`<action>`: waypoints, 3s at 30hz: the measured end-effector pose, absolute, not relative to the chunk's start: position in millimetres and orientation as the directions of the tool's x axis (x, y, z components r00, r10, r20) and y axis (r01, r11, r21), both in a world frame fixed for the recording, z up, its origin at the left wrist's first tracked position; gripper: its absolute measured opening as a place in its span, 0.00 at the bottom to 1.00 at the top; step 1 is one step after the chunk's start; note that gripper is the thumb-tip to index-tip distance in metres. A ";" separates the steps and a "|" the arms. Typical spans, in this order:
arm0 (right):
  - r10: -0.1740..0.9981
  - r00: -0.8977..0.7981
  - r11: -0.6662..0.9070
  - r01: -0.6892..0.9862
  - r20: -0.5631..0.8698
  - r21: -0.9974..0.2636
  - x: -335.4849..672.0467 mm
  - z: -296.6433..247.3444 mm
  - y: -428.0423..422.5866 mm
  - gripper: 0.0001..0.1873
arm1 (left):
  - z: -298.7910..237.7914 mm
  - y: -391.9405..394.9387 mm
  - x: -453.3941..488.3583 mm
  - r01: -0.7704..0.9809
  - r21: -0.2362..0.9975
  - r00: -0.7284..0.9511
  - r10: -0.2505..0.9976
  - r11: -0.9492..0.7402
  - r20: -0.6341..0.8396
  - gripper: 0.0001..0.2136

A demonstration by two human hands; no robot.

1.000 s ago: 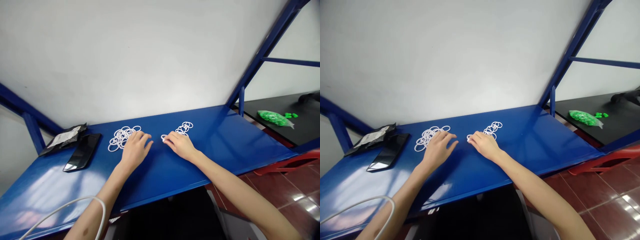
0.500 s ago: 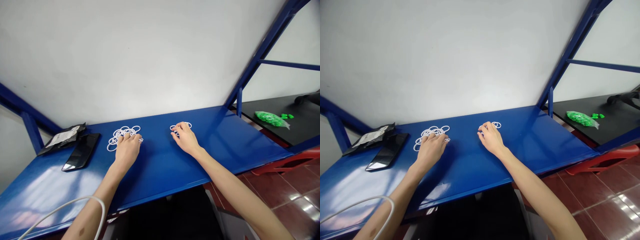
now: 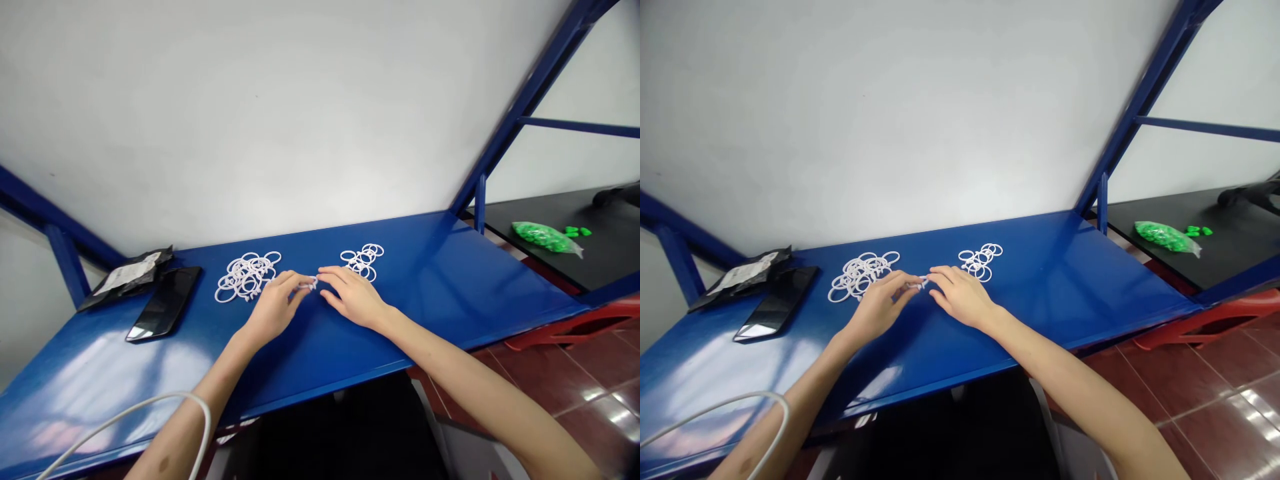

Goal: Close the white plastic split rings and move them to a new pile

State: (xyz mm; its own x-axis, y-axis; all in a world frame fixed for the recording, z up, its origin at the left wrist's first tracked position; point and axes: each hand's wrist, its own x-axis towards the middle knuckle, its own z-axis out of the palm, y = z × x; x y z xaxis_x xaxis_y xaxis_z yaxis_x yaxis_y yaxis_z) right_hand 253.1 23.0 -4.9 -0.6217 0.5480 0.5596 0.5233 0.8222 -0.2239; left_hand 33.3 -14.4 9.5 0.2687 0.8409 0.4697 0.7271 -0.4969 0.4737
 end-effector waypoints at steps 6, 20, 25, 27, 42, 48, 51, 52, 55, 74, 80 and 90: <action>0.587 -0.613 0.807 0.494 0.529 -0.323 250.7 -7.3 21.5 0.13 | 9.2 -21.6 49.7 0.444 0.829 0.183 0.940 -0.342 0.290 0.07; 0.576 -0.632 0.817 0.468 0.518 -0.337 252.1 -4.1 18.4 0.16 | 2.4 -21.9 48.9 0.426 0.828 0.158 0.931 -0.364 0.328 0.07; 0.554 -0.661 0.833 0.451 0.506 -0.322 251.8 -6.9 15.4 0.17 | 0.4 -23.9 51.5 0.522 0.717 0.165 0.879 -0.462 0.447 0.06; 0.527 -0.669 0.849 0.448 0.524 -0.281 251.6 -7.3 13.6 0.18 | 0.4 -25.9 53.2 0.540 0.674 0.168 0.849 -0.505 0.502 0.07; 0.606 -0.614 0.767 0.620 0.506 -0.166 258.4 -4.0 33.6 0.15 | 2.3 -7.7 22.3 0.858 0.173 0.343 0.791 -0.483 0.507 0.17; 0.789 -0.331 0.507 0.826 0.517 -0.246 290.2 -5.3 63.6 0.11 | 3.0 -4.3 -19.8 0.933 -0.042 0.354 0.891 -0.357 0.285 0.26; 0.823 -0.262 0.439 0.856 0.504 -0.272 297.5 -6.6 69.4 0.11 | 1.4 -4.7 -21.5 0.925 -0.013 0.370 0.894 -0.379 0.252 0.26; 0.821 -0.256 0.441 0.852 0.510 -0.281 296.9 -6.4 69.1 0.12 | 1.5 -4.8 -19.0 0.928 0.013 0.359 0.899 -0.374 0.249 0.24; 0.794 -0.291 0.497 0.816 0.535 -0.295 288.7 -4.6 61.9 0.12 | 3.6 -5.8 -6.1 0.918 0.136 0.341 0.916 -0.373 0.213 0.18; 0.668 -0.559 0.716 0.305 0.491 -0.628 250.9 -3.9 22.7 0.06 | 7.2 -19.9 51.2 0.147 0.974 0.181 0.973 -0.171 0.144 0.11; 0.671 -0.552 0.707 0.273 0.496 -0.653 249.6 -2.8 21.6 0.06 | 2.7 -16.5 49.5 0.206 0.965 0.135 0.982 -0.161 0.135 0.11; 0.641 -0.616 0.734 0.317 0.458 -0.601 252.1 -5.0 20.0 0.09 | 1.0 -17.7 49.2 0.301 0.928 0.128 0.974 -0.218 0.187 0.10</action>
State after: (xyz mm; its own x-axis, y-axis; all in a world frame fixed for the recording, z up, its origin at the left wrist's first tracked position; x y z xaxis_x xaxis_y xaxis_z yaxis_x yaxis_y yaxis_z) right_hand 252.1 20.0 -5.0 -0.6161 0.6410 0.4578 0.3168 0.7337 -0.6011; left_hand 49.2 -17.7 1.0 0.1284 0.9739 0.1872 0.3012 -0.2181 0.9283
